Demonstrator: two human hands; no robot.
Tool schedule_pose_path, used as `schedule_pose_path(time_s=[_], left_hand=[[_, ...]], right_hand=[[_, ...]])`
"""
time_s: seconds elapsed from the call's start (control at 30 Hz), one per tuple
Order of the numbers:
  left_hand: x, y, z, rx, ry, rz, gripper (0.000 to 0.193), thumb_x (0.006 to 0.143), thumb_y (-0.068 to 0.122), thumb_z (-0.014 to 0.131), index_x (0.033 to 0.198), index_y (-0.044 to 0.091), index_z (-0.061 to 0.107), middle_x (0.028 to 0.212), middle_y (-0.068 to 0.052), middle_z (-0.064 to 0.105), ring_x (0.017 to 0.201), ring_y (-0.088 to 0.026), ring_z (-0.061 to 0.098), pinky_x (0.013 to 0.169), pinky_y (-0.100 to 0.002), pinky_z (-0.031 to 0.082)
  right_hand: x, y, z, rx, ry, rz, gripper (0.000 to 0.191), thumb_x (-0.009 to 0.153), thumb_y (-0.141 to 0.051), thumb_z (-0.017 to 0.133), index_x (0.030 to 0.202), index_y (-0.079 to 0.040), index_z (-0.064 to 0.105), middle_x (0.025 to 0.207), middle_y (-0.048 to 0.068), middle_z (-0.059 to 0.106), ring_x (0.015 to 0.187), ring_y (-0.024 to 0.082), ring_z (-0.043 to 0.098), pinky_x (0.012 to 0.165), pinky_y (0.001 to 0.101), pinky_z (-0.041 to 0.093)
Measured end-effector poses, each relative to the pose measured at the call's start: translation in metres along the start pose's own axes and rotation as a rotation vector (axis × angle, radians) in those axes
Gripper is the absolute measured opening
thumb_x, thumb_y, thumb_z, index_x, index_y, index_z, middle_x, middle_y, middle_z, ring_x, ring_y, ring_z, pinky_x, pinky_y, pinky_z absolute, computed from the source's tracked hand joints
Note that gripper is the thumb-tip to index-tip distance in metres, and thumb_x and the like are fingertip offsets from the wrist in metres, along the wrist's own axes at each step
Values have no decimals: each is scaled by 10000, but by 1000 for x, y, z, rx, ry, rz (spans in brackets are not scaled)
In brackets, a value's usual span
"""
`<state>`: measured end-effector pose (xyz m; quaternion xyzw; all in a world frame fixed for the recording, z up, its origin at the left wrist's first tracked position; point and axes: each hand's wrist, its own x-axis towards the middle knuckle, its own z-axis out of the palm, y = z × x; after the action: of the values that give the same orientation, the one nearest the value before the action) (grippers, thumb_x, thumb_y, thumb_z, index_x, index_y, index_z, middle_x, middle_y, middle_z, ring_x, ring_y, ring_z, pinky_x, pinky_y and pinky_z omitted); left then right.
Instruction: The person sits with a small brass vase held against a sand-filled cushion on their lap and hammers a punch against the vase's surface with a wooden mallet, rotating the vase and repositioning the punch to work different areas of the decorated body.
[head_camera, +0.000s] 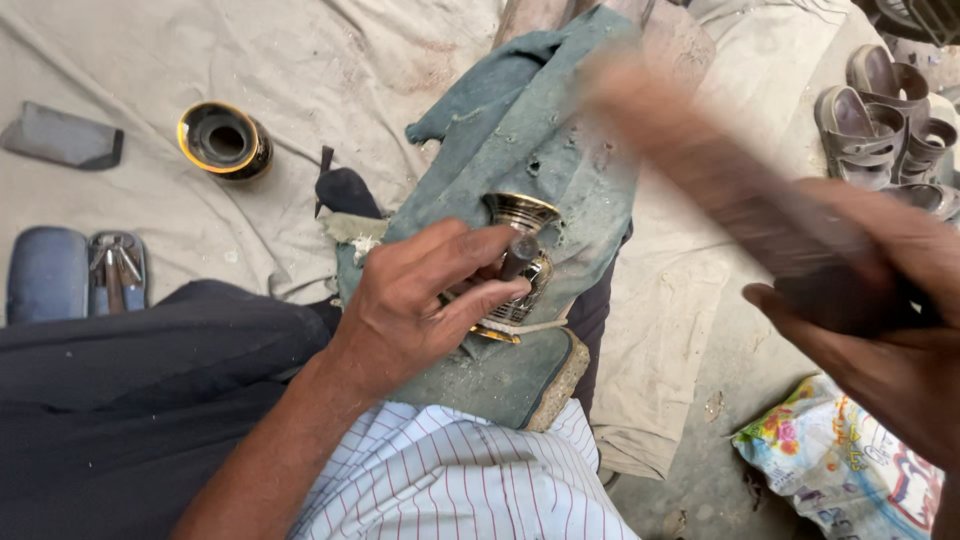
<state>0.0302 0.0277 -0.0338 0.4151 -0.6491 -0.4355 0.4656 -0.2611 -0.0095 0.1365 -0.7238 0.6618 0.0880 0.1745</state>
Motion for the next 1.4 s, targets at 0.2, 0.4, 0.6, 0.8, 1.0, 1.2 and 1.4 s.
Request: schedule_pose_path(time_s=[0.2,0.4,0.6,0.8,1.0,1.2,1.4], left_hand=[[0,-6,-1,-1,8,80,388,894,176,844,1219,45,677,976,-71,706,753,-135,663,605,-299,532],[-2,-1,6,15,34,79,348,915,159,845,1208,69,682,945,-61,710,772,-121,693,597,-258,575],[-11,13,17,-54,114,-78,382,947,92,795,1280,31,617,1044,-100,733,934,-145,774,749,-237,668],[-10,16,27,71,171,-74,403,927,97,821,1263,26,610,1005,-93,717,894,-146,765,714,-247,672],[-9,19,31,149,170,-36,405,919,87,827,1267,31,627,937,-68,692,812,-130,743,645,-248,635],[-6,21,27,154,131,-47,397,900,88,838,1244,29,648,896,-67,680,768,-124,732,605,-258,610],[-5,22,26,135,144,-25,405,908,92,831,1257,15,641,925,-76,682,788,-137,727,616,-264,608]], right_hand=[[-12,15,1,-148,6,-84,667,730,40,793,1382,-55,689,890,113,710,733,174,681,641,322,531],[-21,31,18,-17,43,-101,514,817,-40,808,1315,-46,682,900,103,691,742,169,661,649,314,542],[0,18,17,100,-9,188,273,915,-42,781,1155,29,671,831,153,616,646,233,632,600,340,524],[-16,17,3,-158,101,-228,600,774,56,763,1361,16,641,916,168,676,732,224,654,673,331,492],[-17,25,3,-204,53,-224,651,770,22,788,1402,-22,640,881,149,670,720,210,622,665,335,488],[-12,28,7,-135,31,-125,577,802,-30,800,1363,-58,670,857,125,670,707,203,611,648,337,500],[-10,32,9,-136,41,-217,461,837,-70,793,1285,-42,685,853,120,667,689,206,616,638,342,519]])
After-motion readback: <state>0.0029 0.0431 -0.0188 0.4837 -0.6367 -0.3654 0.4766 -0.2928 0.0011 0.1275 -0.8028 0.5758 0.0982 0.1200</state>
